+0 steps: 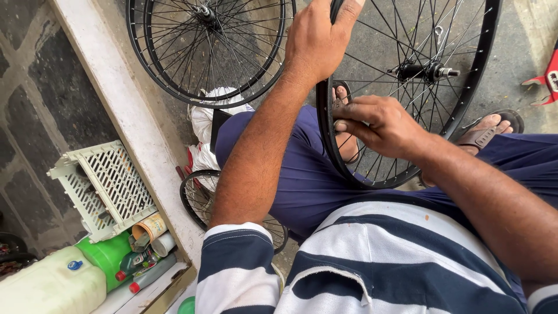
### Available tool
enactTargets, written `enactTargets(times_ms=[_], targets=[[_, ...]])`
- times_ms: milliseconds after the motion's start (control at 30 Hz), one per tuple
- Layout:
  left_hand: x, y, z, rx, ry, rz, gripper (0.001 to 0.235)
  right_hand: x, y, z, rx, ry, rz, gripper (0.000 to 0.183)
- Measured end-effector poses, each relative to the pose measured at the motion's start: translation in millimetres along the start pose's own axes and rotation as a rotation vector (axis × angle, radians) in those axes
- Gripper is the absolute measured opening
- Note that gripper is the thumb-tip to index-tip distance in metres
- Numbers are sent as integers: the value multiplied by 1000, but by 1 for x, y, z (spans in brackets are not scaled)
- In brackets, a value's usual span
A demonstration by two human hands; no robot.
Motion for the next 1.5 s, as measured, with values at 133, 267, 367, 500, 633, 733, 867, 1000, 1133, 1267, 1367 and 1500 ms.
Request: enactTargets(times_ms=[133, 267, 367, 500, 633, 733, 867, 1000, 1133, 1267, 1367, 1500], targets=[[-2, -2, 1, 16, -37, 20, 62, 8, -9, -9, 176, 80, 165, 18], [-1, -5, 2, 27, -32, 41, 62, 6, 6, -8, -35, 76, 211, 35], [0, -4, 1, -7, 3, 23, 63, -11, 4, -3, -88, 53, -61, 46], [2, -3, 0, -69, 72, 41, 64, 3, -11, -7, 147, 118, -18, 55], [1, -9, 2, 53, -38, 55, 61, 12, 3, -6, 43, 17, 346, 26], [0, -5, 0, 55, -55, 19, 60, -5, 14, -2, -216, -45, 173, 38], [5, -2, -1, -57, 36, 3, 59, -3, -1, -2, -37, -28, 112, 49], [1, -8, 1, 26, -25, 1, 58, 16, 0, -3, 138, -23, 390, 16], [2, -3, -1, 41, -34, 7, 59, -5, 10, -1, -265, -85, 124, 42], [3, -2, -1, 45, -42, -1, 57, 2, -6, 0, -38, -77, 165, 38], [1, -7, -1, 9, -6, -24, 55, 20, -7, -3, 170, -27, 326, 21], [-7, -5, 2, -269, 37, 194, 38, -1, 10, 0, -237, -42, 266, 37]])
Point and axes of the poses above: each hand's wrist, its own z-axis towards the middle knuckle, its own x-axis out of the back of the hand, y = z × x, the point moved 6 cm from there along z, towards the middle knuckle, and after that the axes turned 1 degree about z, right-handed, at the moved point
